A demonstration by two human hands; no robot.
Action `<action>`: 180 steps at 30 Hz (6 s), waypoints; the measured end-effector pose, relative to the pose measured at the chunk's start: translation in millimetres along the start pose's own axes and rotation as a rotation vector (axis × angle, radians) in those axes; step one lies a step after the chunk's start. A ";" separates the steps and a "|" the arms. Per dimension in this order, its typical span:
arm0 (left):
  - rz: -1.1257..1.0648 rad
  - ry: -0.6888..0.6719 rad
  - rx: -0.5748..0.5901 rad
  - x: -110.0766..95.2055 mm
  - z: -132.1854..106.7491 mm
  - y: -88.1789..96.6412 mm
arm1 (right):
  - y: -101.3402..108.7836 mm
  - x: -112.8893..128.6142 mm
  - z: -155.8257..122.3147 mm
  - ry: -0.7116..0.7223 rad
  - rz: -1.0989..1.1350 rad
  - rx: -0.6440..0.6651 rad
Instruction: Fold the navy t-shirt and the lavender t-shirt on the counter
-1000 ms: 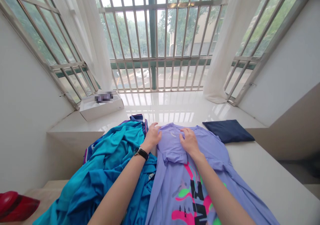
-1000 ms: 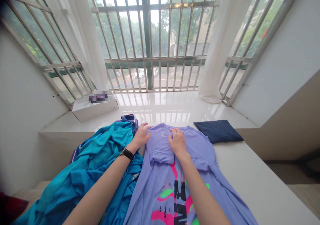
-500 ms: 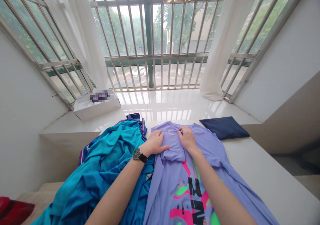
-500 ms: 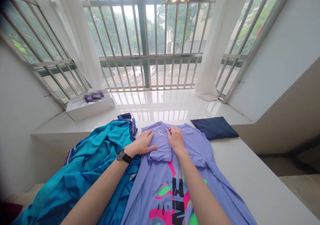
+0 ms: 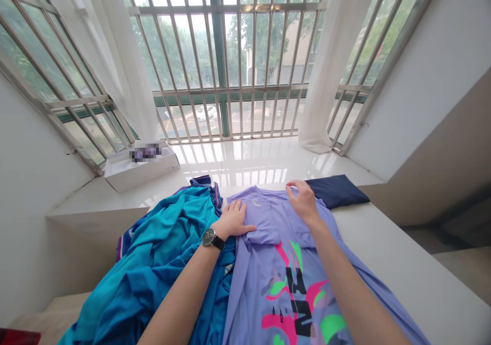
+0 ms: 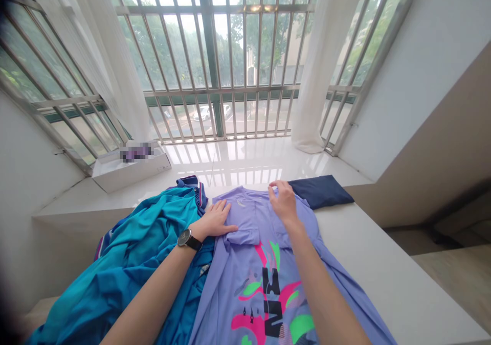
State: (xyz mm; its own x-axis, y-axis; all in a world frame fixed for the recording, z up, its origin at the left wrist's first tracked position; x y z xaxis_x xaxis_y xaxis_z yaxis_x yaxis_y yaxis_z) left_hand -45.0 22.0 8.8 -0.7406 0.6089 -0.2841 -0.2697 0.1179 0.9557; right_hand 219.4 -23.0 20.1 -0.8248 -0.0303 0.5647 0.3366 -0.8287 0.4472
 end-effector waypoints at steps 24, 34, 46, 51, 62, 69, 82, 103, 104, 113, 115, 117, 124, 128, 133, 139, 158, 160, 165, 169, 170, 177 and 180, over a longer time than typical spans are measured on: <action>0.028 0.003 0.060 -5.2 -3.4 11.5 | 96.1 -151.5 42.8 0.013 -0.807 0.698; 0.020 0.005 0.040 -6.9 -2.8 11.0 | 104.8 -196.1 30.8 0.124 -0.595 0.561; 0.137 -0.020 0.045 -5.5 -0.3 3.9 | 69.1 -190.7 46.1 -0.357 -0.850 0.293; 0.125 -0.014 0.062 -5.5 -1.0 5.9 | 74.4 -175.7 53.1 -0.214 -0.767 0.208; 0.089 -0.006 0.059 -4.7 -1.6 8.8 | 14.8 -132.6 67.2 0.034 -0.466 0.710; 0.088 0.010 0.058 -3.3 -0.4 9.5 | 12.3 -133.9 78.0 -0.008 -0.494 0.734; 0.105 0.008 -0.019 -4.8 1.7 9.6 | 37.0 -111.2 40.5 0.313 -0.311 0.518; 0.077 -0.030 -0.039 -2.4 1.6 -1.4 | -1.0 -54.6 26.2 0.253 -0.078 0.810; 0.077 -0.028 -0.039 -1.9 2.0 -2.2 | -1.3 -54.1 26.8 0.251 -0.072 0.813; 0.066 -0.022 -0.015 -4.6 1.6 3.3 | -4.0 -59.9 29.8 0.095 0.030 0.791; 0.065 -0.020 -0.012 -5.9 0.9 5.5 | -4.8 -60.8 26.8 0.099 0.025 0.785; 0.065 -0.018 -0.011 -6.3 0.5 6.4 | -3.9 -59.8 23.3 0.123 0.018 0.753; 0.070 -0.026 -0.021 -2.9 1.9 1.6 | 57.2 -54.2 18.0 0.193 0.021 0.497; 0.090 -0.032 -0.031 -2.3 2.0 -0.3 | 130.5 -66.5 -6.4 0.044 -0.050 0.468; 0.137 -0.032 -0.036 -2.6 3.9 2.8 | 198.4 -88.0 -64.7 -0.159 -0.186 0.584; 0.151 -0.184 -0.186 -57.2 17.5 17.0 | 220.0 -86.7 -102.6 -0.150 -0.257 0.597; -0.086 -0.509 -0.191 -182.0 90.0 -97.8 | 202.3 -51.6 -133.8 -0.271 -0.302 0.363; -0.080 -0.513 -0.190 -180.4 91.2 -99.2 | 214.7 -53.1 -141.7 -0.345 -0.265 0.320; -0.066 -0.514 -0.171 -182.9 92.9 -100.3 | 260.4 -54.8 -178.1 -0.619 -0.131 0.294; -0.063 -0.506 -0.172 -184.1 92.7 -100.6 | 284.8 -50.9 -218.6 -0.735 -0.054 0.317; -0.062 -0.504 -0.174 -184.3 92.5 -100.7 | 285.6 -49.2 -228.1 -0.732 -0.057 0.331; -0.051 -0.500 -0.190 -184.7 91.9 -101.6 | 272.0 -30.7 -260.5 -0.471 -0.235 0.206; -0.048 -0.503 -0.195 -183.8 92.3 -102.9 | 282.3 -19.0 -263.2 -0.221 -0.370 -0.077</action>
State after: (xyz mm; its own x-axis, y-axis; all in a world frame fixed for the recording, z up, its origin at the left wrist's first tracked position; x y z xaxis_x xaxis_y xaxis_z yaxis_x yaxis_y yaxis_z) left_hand 175.7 -29.6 -30.2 -0.3517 0.9123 -0.2098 -0.4410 0.0362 0.8968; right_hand 210.6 -403.4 -46.9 -0.7637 0.3898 0.5146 -0.0051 -0.8008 0.5990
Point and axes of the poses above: each hand's wrist, its own z-axis towards the middle knuckle, its own y-axis out of the back of the hand, x = y × z, the point moved 1 cm from there along z, towards the middle knuckle, and after that the axes turned 15 degrees about -x, right-handed, at the moved point
